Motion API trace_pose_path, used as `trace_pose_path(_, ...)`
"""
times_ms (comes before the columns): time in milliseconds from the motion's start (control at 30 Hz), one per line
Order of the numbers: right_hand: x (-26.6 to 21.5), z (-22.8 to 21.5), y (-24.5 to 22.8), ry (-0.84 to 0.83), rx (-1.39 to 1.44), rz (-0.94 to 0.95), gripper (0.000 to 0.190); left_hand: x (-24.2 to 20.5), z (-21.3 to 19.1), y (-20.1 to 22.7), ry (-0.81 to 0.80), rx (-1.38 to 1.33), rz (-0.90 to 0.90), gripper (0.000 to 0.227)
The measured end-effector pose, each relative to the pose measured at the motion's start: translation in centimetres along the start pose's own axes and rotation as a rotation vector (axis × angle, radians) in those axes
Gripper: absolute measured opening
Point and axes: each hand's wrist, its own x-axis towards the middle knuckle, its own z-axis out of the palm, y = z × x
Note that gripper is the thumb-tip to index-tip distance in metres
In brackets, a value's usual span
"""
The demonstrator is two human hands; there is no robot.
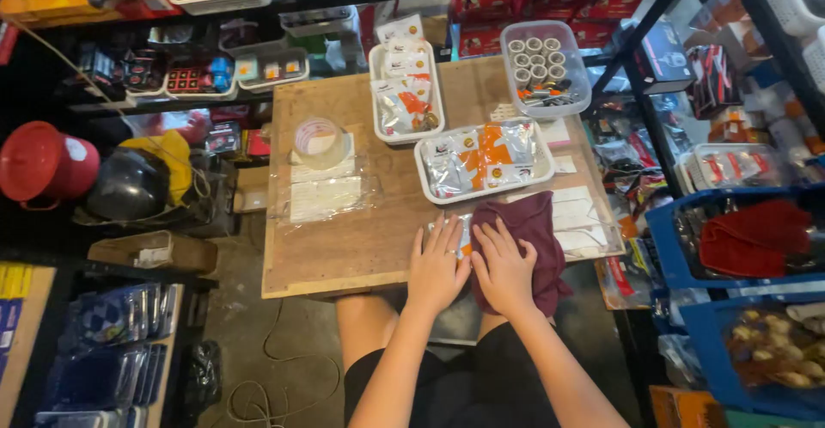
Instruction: The person wipes the surface of small packaged items with a maroon cloth on a wooden table. They handle the items one by one, wiping them down and placing them into a white plastic tray.
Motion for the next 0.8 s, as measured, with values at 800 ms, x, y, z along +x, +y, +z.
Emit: trace_pose_path(800, 2.5, -0.8, -0.6, -0.103, 0.055, 0.036, 0.045, 0.1, -0.1, -0.2, -0.014, 0.0, 0.026, 0.065)
